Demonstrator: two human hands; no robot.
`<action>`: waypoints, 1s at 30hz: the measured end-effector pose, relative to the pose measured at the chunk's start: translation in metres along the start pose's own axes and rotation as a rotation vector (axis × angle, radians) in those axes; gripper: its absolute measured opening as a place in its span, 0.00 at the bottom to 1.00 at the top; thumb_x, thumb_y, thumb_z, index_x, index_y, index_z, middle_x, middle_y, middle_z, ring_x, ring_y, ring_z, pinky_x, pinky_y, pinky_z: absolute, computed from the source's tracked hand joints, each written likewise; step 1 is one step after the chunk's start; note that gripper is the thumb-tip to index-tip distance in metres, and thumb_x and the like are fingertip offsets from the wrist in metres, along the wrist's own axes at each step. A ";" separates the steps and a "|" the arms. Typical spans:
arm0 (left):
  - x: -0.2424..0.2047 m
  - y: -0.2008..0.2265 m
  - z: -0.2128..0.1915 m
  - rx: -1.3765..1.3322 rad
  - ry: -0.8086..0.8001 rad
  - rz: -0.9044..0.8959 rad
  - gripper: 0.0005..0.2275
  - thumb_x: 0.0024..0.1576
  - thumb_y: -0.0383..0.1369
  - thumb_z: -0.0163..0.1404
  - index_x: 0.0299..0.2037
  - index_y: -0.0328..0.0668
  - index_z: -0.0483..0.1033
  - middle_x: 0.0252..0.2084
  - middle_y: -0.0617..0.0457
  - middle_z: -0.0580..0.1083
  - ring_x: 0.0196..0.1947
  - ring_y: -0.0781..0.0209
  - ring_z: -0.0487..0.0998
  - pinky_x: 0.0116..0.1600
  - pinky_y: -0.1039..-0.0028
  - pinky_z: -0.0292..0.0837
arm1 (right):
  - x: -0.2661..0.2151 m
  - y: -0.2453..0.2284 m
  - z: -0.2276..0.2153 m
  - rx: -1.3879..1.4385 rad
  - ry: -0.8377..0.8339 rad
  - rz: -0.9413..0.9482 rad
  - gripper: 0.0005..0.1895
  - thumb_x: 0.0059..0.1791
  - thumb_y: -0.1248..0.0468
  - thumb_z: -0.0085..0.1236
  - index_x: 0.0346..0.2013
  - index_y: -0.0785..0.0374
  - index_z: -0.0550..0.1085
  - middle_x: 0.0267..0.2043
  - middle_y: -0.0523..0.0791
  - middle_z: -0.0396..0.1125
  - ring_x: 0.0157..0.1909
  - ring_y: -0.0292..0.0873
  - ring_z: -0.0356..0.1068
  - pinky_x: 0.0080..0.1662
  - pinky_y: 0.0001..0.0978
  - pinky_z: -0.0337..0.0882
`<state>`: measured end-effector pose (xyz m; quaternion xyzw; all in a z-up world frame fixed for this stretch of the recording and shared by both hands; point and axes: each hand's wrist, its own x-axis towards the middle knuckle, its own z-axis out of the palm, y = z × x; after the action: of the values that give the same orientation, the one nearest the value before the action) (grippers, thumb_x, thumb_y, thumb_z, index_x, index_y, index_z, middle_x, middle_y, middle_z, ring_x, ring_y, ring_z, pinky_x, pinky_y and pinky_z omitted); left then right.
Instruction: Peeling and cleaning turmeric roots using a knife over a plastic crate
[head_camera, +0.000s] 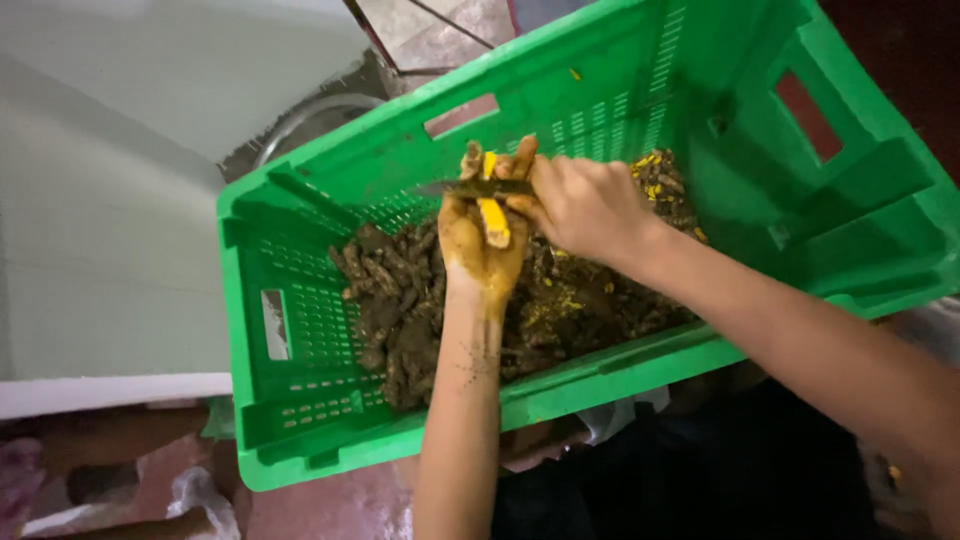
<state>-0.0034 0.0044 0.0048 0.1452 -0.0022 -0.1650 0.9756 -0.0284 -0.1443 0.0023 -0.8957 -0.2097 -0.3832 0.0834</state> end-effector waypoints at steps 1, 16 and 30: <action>0.008 -0.001 -0.007 -0.024 0.019 0.020 0.09 0.64 0.32 0.37 0.38 0.42 0.71 0.35 0.47 0.71 0.60 0.41 0.73 0.53 0.62 0.75 | 0.000 -0.001 -0.002 0.021 0.001 0.014 0.25 0.58 0.44 0.45 0.46 0.63 0.75 0.27 0.46 0.68 0.27 0.48 0.74 0.26 0.43 0.73; 0.019 -0.011 -0.019 -0.100 0.038 0.052 0.08 0.61 0.29 0.41 0.38 0.40 0.75 0.35 0.42 0.73 0.54 0.44 0.77 0.65 0.56 0.72 | -0.004 -0.001 0.004 -0.115 -0.079 0.000 0.23 0.52 0.41 0.49 0.42 0.58 0.71 0.26 0.43 0.66 0.27 0.46 0.74 0.26 0.41 0.73; 0.028 -0.014 -0.029 -0.145 0.050 0.192 0.14 0.59 0.26 0.40 0.50 0.29 0.75 0.58 0.30 0.72 0.68 0.34 0.66 0.71 0.51 0.65 | 0.004 -0.010 -0.018 0.341 -0.187 0.284 0.23 0.60 0.44 0.39 0.43 0.61 0.69 0.31 0.50 0.67 0.30 0.62 0.74 0.30 0.57 0.72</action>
<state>0.0205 -0.0092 -0.0278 0.0776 0.0199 -0.0668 0.9945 -0.0423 -0.1393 0.0175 -0.9207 -0.1503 -0.2421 0.2666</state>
